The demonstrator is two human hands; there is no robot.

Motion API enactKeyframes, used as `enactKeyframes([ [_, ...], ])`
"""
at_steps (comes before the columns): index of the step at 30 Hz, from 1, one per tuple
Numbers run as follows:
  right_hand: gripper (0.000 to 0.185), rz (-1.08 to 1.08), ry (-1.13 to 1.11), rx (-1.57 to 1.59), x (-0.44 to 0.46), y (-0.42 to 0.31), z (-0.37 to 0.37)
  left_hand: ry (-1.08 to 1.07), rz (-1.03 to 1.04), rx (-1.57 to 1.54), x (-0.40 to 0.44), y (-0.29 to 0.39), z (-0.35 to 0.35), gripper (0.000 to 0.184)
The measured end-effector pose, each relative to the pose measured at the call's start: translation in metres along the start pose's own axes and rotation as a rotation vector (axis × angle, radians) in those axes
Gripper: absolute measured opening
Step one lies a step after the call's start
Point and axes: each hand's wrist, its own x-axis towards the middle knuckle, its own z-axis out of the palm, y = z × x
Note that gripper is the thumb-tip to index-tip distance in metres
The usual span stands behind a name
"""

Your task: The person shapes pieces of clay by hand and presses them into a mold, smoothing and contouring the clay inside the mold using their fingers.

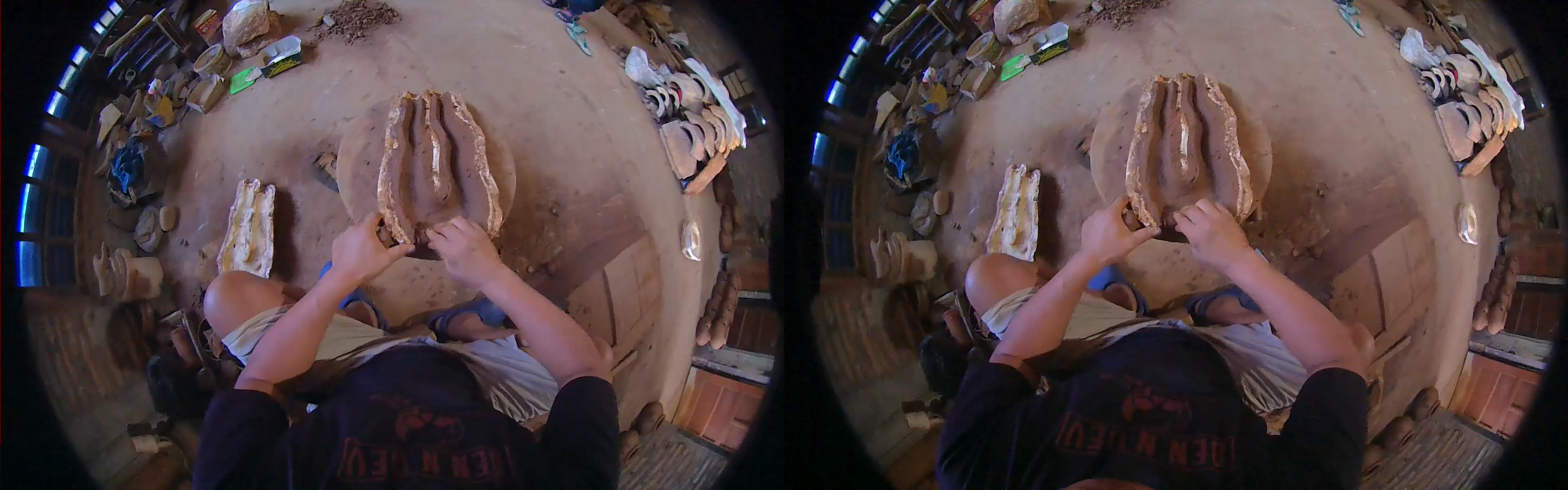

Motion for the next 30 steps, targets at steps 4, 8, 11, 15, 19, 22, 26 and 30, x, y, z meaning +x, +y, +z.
enactKeyframes([
  [4, 0.025, -0.012, 0.024, -0.128, 0.000, 0.000, -0.010, -0.020, 0.013, -0.017, 0.001, -0.002, -0.003, 0.081],
  [8, 0.027, -0.042, 0.080, -0.197, -0.002, 0.003, -0.011, 0.003, 0.018, -0.002, 0.004, -0.005, 0.005, 0.083],
  [11, 0.026, -0.030, 0.106, -0.238, -0.010, 0.006, -0.011, -0.022, 0.002, -0.003, 0.001, -0.004, -0.001, 0.083],
  [15, 0.026, 0.017, 0.138, -0.303, -0.017, 0.010, -0.023, -0.020, 0.022, -0.034, 0.001, -0.001, 0.000, 0.084],
  [19, 0.023, 0.138, 0.133, -0.328, -0.028, 0.009, -0.022, -0.008, 0.018, -0.055, -0.002, 0.003, 0.004, 0.083],
  [22, 0.039, 0.314, -0.047, -0.384, -0.023, -0.011, -0.027, 0.071, 0.046, -0.057, -0.003, 0.004, 0.015, 0.082],
  [26, 0.069, 0.631, -0.536, -0.213, -0.012, -0.047, -0.032, 0.056, 0.047, -0.043, -0.002, 0.006, 0.016, 0.082],
  [30, 0.079, 0.706, -0.488, -0.250, -0.037, -0.019, -0.028, 0.069, 0.060, -0.040, -0.004, 0.006, 0.015, 0.083],
])
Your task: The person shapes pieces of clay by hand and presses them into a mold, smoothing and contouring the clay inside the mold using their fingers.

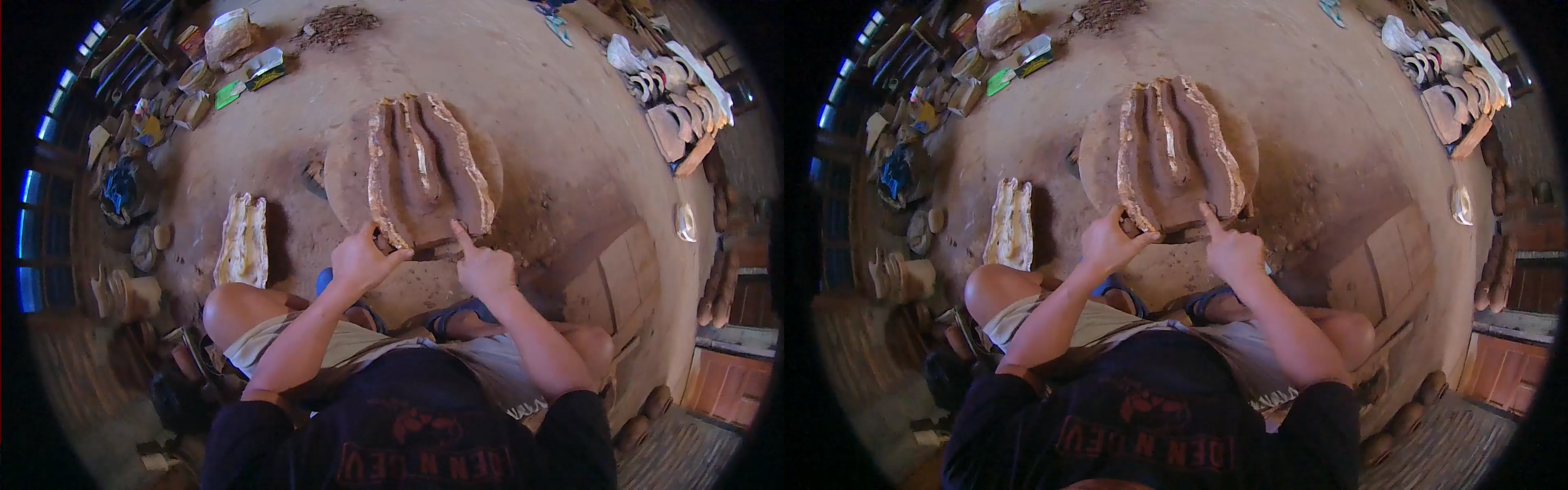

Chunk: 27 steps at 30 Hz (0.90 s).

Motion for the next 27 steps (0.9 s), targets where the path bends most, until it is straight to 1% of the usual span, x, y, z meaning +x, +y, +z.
enactKeyframes([
  [4, 0.083, 0.047, -0.068, 0.049, 0.002, 0.006, -0.015, 0.023, -0.019, -0.004, -0.001, 0.002, 0.005, 0.086],
  [7, 0.087, -0.035, -0.019, 0.231, 0.003, 0.015, -0.013, -0.013, -0.043, -0.011, -0.001, 0.002, 0.006, 0.085],
  [10, 0.091, 0.105, 0.011, 0.243, 0.000, 0.010, -0.015, 0.002, -0.028, -0.020, -0.001, 0.003, 0.007, 0.082],
  [13, 0.094, 0.127, -0.001, 0.304, 0.001, 0.009, -0.008, 0.033, -0.006, -0.032, -0.003, 0.007, 0.011, 0.078],
  [16, 0.098, 0.065, 0.012, 0.525, -0.001, 0.000, 0.005, 0.056, 0.016, -0.017, -0.004, 0.008, 0.019, 0.079],
  [19, 0.103, 0.050, -0.108, 0.836, -0.002, -0.008, 0.007, 0.031, 0.009, 0.003, -0.004, 0.011, 0.019, 0.081],
  [22, 0.105, 0.025, -0.191, 1.015, -0.006, -0.021, 0.003, 0.046, 0.046, 0.022, -0.002, 0.007, 0.024, 0.080],
  [25, 0.106, -0.016, -0.243, 1.038, -0.006, -0.037, -0.002, 0.008, 0.044, 0.011, -0.002, 0.010, 0.025, 0.081],
  [27, 0.104, -0.056, -0.237, 1.029, -0.003, -0.034, -0.002, 0.013, 0.058, -0.019, -0.002, 0.009, 0.026, 0.078],
])
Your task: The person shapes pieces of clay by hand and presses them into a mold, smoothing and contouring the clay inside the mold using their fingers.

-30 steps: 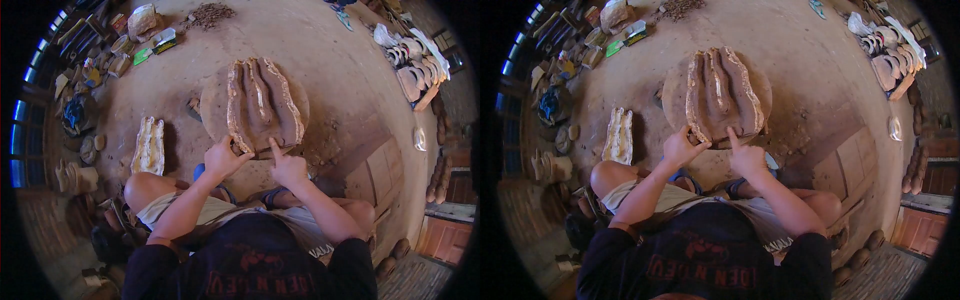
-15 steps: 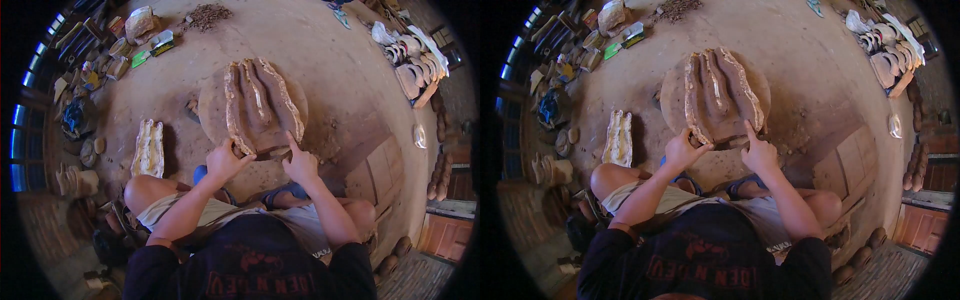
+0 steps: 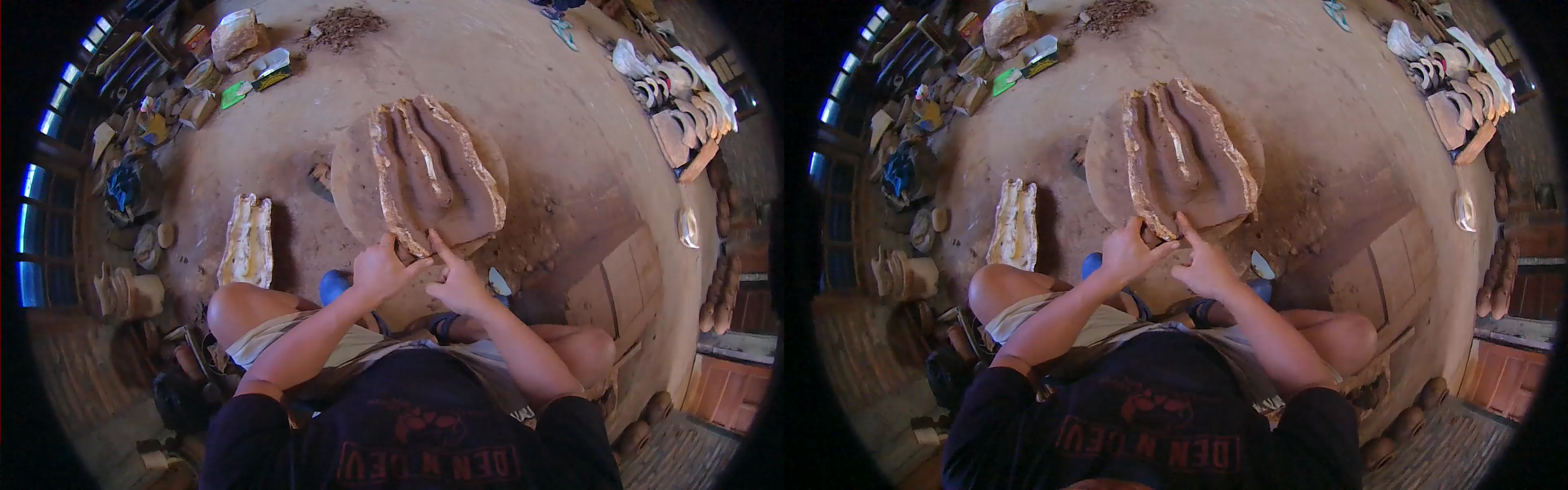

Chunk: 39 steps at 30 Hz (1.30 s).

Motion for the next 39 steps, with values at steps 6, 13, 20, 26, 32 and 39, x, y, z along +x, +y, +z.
enactKeyframes([
  [6, 0.097, 0.191, -0.011, 0.486, -0.018, -0.005, -0.022, -0.178, -0.100, -0.476, 0.026, -0.014, -0.013, 0.055],
  [13, 0.100, 0.226, -0.111, 0.492, -0.012, -0.027, -0.035, -0.171, -0.111, -0.538, 0.034, -0.007, -0.002, 0.050],
  [20, 0.100, 0.194, -0.145, 0.544, 0.020, -0.047, -0.028, -0.231, -0.183, -0.453, 0.033, 0.003, -0.010, 0.050],
  [26, 0.089, 0.158, -0.073, 0.688, 0.051, -0.070, -0.021, -0.098, 0.008, -0.472, 0.031, -0.012, 0.013, 0.054],
  [32, 0.043, -0.135, 0.267, 0.490, 0.115, -0.113, -0.053, 0.006, -0.184, -0.523, 0.051, -0.011, -0.017, 0.052],
  [39, 0.031, -0.188, 0.370, -0.359, 0.234, -0.130, -0.066, -0.031, -0.130, -0.368, 0.059, -0.014, -0.024, 0.061],
])
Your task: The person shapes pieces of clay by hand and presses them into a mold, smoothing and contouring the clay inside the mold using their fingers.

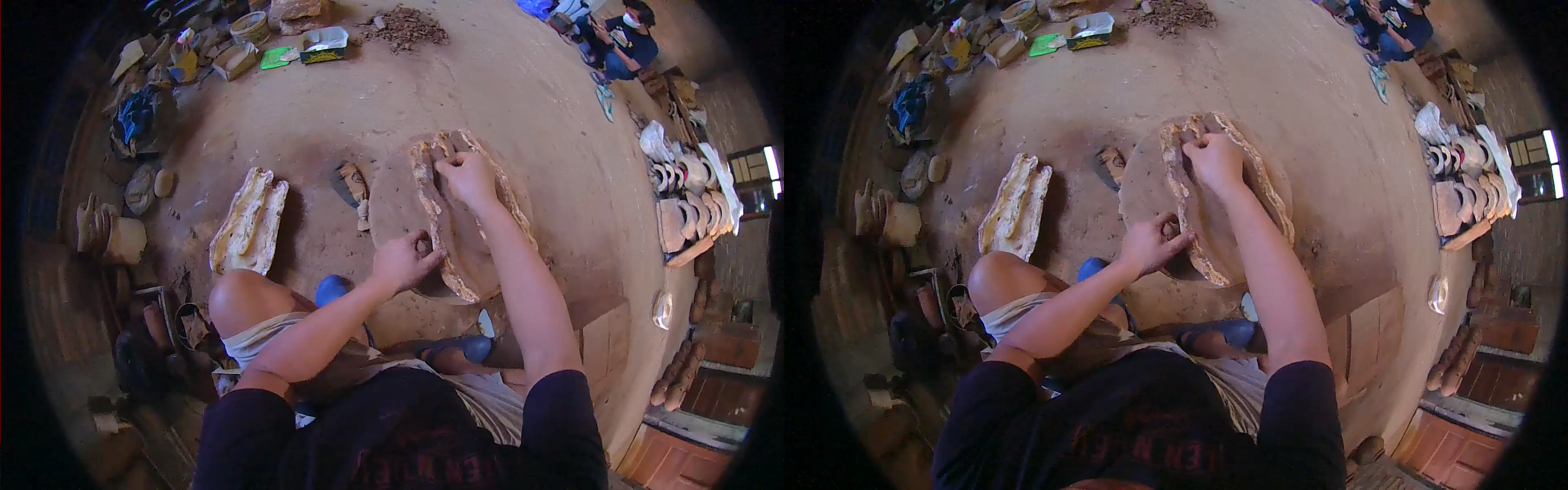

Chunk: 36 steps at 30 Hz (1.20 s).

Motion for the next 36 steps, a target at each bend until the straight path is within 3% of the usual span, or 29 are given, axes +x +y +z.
enactKeyframes([
  [7, 0.036, -0.053, -0.007, -0.296, 0.040, 0.000, 0.020, -0.029, 0.014, 0.005, 0.003, -0.003, -0.009, 0.070],
  [16, 0.037, 0.089, -0.076, 0.090, 0.041, -0.002, 0.011, -0.020, 0.031, 0.027, 0.010, -0.010, -0.012, 0.069],
  [25, 0.044, -0.040, 0.000, -0.244, 0.031, -0.003, 0.020, -0.056, 0.046, 0.030, 0.015, -0.012, -0.016, 0.067],
  [28, 0.047, -0.072, 0.054, -0.214, 0.019, -0.002, 0.025, -0.072, 0.032, 0.027, 0.014, -0.010, -0.018, 0.068],
  [36, 0.045, -0.094, -0.067, -0.293, -0.009, 0.000, 0.020, -0.076, 0.012, 0.059, 0.012, -0.006, -0.014, 0.071],
])
